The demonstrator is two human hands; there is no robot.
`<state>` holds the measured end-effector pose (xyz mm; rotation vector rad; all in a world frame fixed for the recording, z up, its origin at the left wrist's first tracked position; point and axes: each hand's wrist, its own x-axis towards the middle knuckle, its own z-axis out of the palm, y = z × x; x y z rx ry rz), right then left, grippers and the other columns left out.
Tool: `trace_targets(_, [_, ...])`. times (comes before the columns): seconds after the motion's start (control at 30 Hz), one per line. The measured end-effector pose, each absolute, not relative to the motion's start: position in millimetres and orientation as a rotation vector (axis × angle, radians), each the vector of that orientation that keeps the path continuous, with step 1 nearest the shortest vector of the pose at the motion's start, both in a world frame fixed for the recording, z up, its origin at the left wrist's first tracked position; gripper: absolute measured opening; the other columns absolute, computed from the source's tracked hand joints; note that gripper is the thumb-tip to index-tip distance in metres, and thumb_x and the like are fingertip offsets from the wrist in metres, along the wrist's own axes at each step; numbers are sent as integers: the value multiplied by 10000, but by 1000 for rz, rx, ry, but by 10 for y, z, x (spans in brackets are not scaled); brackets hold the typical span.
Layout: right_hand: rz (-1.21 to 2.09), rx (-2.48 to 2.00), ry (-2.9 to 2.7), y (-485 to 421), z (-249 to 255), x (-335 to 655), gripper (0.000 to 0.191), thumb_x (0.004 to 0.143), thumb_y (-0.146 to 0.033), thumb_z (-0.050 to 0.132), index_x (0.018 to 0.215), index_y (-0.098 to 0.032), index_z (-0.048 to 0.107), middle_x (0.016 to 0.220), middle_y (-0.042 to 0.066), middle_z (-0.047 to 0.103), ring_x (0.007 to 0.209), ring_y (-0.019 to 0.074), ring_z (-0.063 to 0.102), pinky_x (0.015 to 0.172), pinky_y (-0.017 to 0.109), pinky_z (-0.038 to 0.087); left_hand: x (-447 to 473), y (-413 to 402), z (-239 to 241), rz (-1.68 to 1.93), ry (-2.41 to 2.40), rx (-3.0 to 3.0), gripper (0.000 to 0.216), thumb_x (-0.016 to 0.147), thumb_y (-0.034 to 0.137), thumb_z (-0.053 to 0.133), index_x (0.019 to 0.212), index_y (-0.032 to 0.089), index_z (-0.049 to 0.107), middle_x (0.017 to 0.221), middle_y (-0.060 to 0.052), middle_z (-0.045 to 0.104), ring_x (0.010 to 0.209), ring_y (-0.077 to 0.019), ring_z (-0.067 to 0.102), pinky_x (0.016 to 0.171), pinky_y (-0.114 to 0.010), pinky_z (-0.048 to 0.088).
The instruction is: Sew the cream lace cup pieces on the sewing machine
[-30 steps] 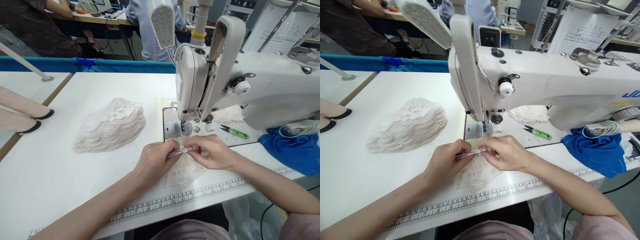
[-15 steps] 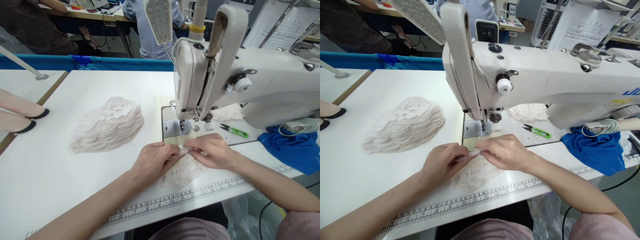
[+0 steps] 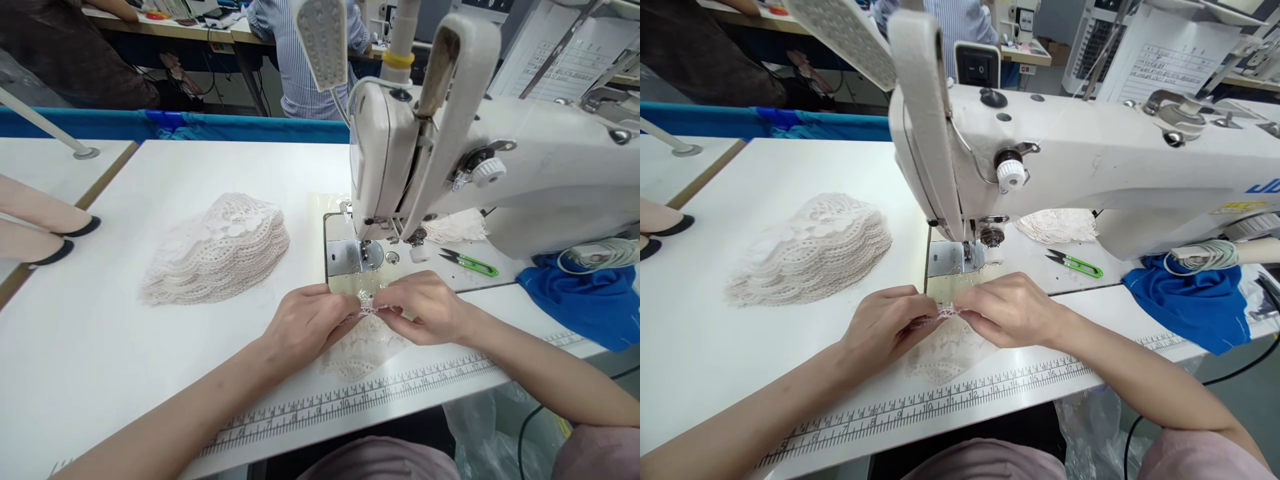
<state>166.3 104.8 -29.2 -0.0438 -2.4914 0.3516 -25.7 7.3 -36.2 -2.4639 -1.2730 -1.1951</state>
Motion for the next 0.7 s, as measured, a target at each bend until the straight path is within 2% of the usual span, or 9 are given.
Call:
trace_targets(0.17, [373,-38,-2504,1037,-289,1663,132,854,-117,501,975,-166,525,651,-43,630,516,86,515,459,218,375,-253,77,-343,-1182,-1241,-2459,79,929,130,464,860,167,471,516,78,487,430,-73,399,440,-193,365])
trace_targets(0.4, [332,-30,-2511,1024,-279,1670,188,829,-80,463,983,-156,540,622,-54,599,509,85,499,455,221,371,-261,65,-332,-1143,-1204,-2466,102,906,96,467,845,177,461,548,64,538,438,-81,432,443,-211,390])
trace_targets(0.57, [139,-27,-2477,1032,-282,1675,109,866,-100,507,930,-147,581,595,-50,598,493,79,515,440,215,384,-261,52,-342,-1145,-1159,-2504,132,865,49,508,863,172,461,541,70,530,427,-82,411,449,-221,377])
trace_targets(0.7, [-108,121,-2333,1046,-267,1697,59,836,-90,605,875,-127,630,603,-28,625,526,86,542,431,222,401,-239,31,-343,-1170,-1258,-2478,37,902,160,505,922,176,478,561,62,566,424,-82,428,441,-207,378])
